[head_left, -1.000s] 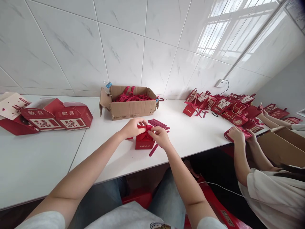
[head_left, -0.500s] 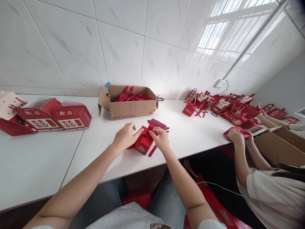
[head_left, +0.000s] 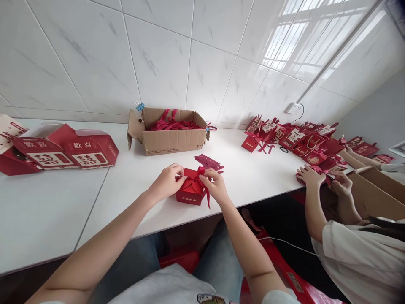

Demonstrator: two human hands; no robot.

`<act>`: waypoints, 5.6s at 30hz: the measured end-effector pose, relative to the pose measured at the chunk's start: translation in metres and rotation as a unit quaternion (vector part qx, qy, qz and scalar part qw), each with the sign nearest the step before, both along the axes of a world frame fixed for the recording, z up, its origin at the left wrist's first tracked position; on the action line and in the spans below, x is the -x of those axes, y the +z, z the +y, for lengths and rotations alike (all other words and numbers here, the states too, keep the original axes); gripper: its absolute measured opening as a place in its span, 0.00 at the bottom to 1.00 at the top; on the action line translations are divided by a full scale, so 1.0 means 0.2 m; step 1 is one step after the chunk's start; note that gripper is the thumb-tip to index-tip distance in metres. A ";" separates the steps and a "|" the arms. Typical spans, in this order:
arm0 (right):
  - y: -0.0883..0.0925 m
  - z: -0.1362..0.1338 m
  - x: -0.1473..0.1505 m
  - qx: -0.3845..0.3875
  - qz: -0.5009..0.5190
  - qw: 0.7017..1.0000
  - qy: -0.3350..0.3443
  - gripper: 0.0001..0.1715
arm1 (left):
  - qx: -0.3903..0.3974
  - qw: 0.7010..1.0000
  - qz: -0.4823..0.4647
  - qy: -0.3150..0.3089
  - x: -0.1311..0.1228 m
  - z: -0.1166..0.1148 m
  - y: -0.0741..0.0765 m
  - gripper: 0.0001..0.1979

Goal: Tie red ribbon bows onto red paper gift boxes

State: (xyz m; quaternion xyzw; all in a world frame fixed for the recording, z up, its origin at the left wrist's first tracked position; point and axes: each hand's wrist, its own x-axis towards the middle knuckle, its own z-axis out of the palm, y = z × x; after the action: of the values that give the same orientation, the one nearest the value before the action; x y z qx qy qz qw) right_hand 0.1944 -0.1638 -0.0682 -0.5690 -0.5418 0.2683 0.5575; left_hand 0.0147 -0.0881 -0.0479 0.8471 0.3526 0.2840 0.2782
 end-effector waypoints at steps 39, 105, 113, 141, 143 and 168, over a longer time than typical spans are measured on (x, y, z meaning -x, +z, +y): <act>0.03 -0.01 0.01 0.142 0.156 0.972 0.101 0.17 | -0.058 0.995 -0.014 0.078 -0.03 -0.14 -0.08 0.07; 0.02 -0.08 0.16 0.042 -0.116 0.990 -0.063 0.08 | 0.068 0.987 -0.057 -0.136 -0.01 0.00 -0.01 0.04; 0.00 -0.08 0.13 -0.018 -0.224 0.969 -0.098 0.12 | 0.023 0.992 -0.032 -0.117 -0.02 -0.01 0.01 0.05; 0.00 -0.05 0.16 0.030 -0.132 0.988 -0.078 0.11 | -0.068 0.993 -0.073 -0.063 -0.03 -0.02 -0.07 0.05; 0.00 -0.05 0.16 0.004 -0.153 0.985 -0.085 0.10 | -0.043 0.994 -0.085 -0.057 -0.03 -0.02 -0.07 0.06; -0.03 -0.02 0.11 0.084 -0.024 0.992 -0.094 0.07 | -0.020 0.995 -0.066 -0.071 -0.05 -0.01 -0.04 0.05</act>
State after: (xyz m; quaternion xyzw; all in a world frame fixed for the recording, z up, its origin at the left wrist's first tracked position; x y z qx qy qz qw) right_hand 0.1724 -0.1685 -0.0750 -0.6680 -0.4749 0.2458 0.5176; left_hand 0.0240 -0.0899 -0.0550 0.8546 0.2669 0.3262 0.3035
